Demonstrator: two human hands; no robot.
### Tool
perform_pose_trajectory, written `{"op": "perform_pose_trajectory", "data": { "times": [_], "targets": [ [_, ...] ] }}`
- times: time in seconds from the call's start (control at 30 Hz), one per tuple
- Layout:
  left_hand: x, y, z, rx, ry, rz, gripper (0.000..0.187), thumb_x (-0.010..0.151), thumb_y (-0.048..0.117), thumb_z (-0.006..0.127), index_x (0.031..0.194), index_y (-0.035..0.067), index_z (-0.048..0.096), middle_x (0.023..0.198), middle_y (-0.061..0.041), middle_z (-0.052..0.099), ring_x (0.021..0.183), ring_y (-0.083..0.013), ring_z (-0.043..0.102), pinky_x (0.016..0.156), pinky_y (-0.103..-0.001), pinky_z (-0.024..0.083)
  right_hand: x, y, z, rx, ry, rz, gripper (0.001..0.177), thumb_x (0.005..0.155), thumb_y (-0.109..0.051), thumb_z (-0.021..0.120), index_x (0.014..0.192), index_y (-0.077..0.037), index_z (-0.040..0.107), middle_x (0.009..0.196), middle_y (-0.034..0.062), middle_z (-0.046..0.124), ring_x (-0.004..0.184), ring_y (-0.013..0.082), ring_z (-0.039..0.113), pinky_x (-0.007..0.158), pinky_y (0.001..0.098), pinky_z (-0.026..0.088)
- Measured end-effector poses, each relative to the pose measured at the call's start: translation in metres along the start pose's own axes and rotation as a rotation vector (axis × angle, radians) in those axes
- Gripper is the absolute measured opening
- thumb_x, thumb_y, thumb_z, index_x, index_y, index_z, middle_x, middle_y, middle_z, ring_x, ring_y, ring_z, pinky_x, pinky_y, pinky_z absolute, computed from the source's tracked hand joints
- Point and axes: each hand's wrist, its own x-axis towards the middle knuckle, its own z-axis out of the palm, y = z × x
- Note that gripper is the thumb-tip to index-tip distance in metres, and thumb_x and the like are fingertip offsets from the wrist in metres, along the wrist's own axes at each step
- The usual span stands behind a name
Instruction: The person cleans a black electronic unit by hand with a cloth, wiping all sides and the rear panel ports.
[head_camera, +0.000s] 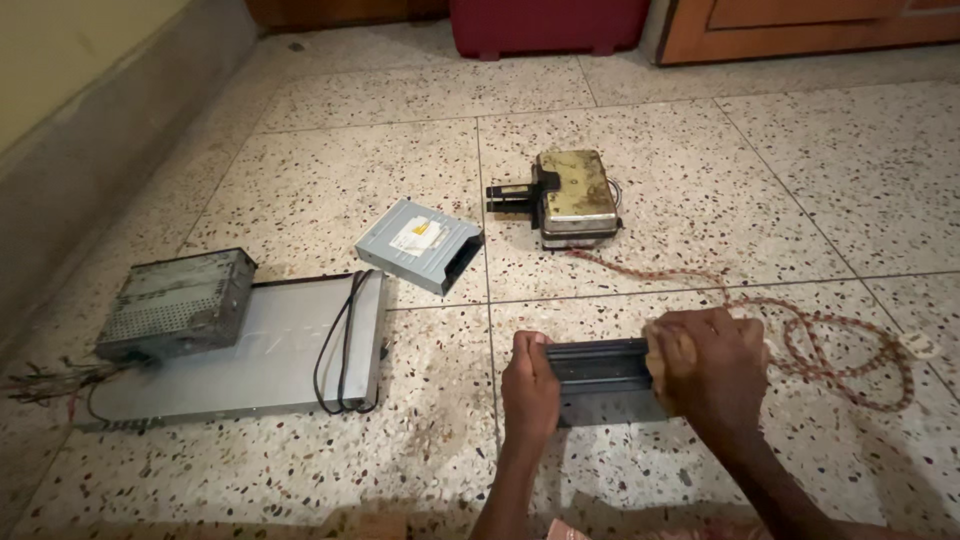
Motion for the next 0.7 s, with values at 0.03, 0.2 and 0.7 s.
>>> {"op": "perform_pose_trajectory", "data": {
  "times": [0.03,0.2,0.7],
  "targets": [
    [0.000,0.001,0.000,0.006,0.007,0.001,0.029,0.107,0.032,0.040,0.106,0.010,0.058,0.088,-0.021,0.072,0.084,-0.0411,0.071,0.072,-0.049,0.053,0.000,-0.004,0.002,-0.041,0.031,-0.033,0.015,0.099,-0.029,0.069,0.103,-0.015,0.074,0.099,0.0105,0.075,0.089,0.0304,0.063,0.071,0.0489,0.056],
    [-0.002,0.011,-0.003,0.017,0.008,-0.008,0.028,0.107,0.031,0.040,0.107,0.009,0.058,0.087,-0.018,0.071,0.082,-0.0388,0.070,0.068,-0.046,0.051,0.015,-0.070,0.001,0.152,-0.152,0.007,0.025,0.096,-0.029,0.065,0.092,-0.006,0.071,0.081,0.0151,0.069,0.074,0.0275,0.063,0.066,0.0442,0.053],
    [-0.005,0.023,-0.011,-0.133,-0.062,-0.185,0.035,0.107,0.035,0.039,0.100,0.007,0.058,0.083,-0.015,0.069,0.075,-0.0286,0.069,0.073,-0.042,0.052,0.044,-0.059,-0.036,-0.070,-0.269,0.254,0.062,0.073,-0.074,0.075,0.098,-0.017,0.070,0.093,0.0143,0.069,0.095,0.0340,0.061,0.082,0.0502,0.049]
  ]
}}
